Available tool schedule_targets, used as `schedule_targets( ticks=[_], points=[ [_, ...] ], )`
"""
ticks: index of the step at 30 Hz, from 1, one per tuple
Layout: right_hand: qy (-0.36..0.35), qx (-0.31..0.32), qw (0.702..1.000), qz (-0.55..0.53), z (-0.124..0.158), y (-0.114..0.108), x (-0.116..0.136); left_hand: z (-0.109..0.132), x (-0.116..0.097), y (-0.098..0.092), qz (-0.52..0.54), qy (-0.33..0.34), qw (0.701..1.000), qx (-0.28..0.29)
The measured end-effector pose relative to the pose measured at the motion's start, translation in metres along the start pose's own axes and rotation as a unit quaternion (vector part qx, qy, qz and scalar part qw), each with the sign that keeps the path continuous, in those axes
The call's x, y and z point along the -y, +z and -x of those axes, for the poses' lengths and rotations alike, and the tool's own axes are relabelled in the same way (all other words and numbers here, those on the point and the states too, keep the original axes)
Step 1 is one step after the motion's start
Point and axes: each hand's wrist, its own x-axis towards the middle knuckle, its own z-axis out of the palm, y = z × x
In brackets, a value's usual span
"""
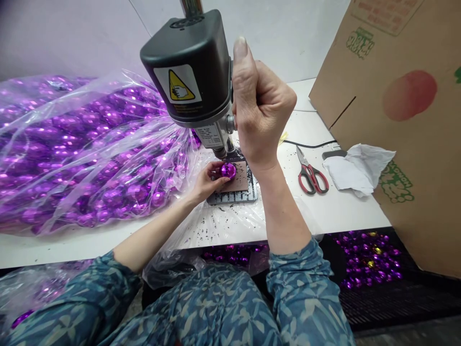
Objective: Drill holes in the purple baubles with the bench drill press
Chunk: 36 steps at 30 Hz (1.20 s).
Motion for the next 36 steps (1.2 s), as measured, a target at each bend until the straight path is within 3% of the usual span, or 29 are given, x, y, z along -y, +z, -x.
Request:
schedule_targets(
  ticks=[4, 8, 16, 31, 36],
  points=[
    [0.002, 0.008, 0.999, -0.041, 0.0, -0.001, 0.0, 0.006, 0.0, 0.008, -0.028, 0.036, 0.999, -0.018],
    [-0.013, 0.011, 0.994, -0.105, 0.004, -0.004, 0.0, 0.007, 0.001, 0.01, -0.014, 0.028, 0.999, -0.012],
    [0.002, -0.024, 0.999, -0.044, 0.026, -0.015, -0.009, 0.006, 0.001, 0.009, -0.009, 0.034, 0.999, -0.008],
    [-0.121, -0.039, 0.987, -0.095, 0.047, -0.027, -0.041, 0.007, -0.002, 0.008, -0.002, 0.034, 0.999, -0.007],
    [-0.193, -0.032, 0.974, -0.113, 0.056, -0.032, -0.054, 0.008, -0.004, 0.008, 0.003, 0.033, 0.999, -0.003]
  ],
)
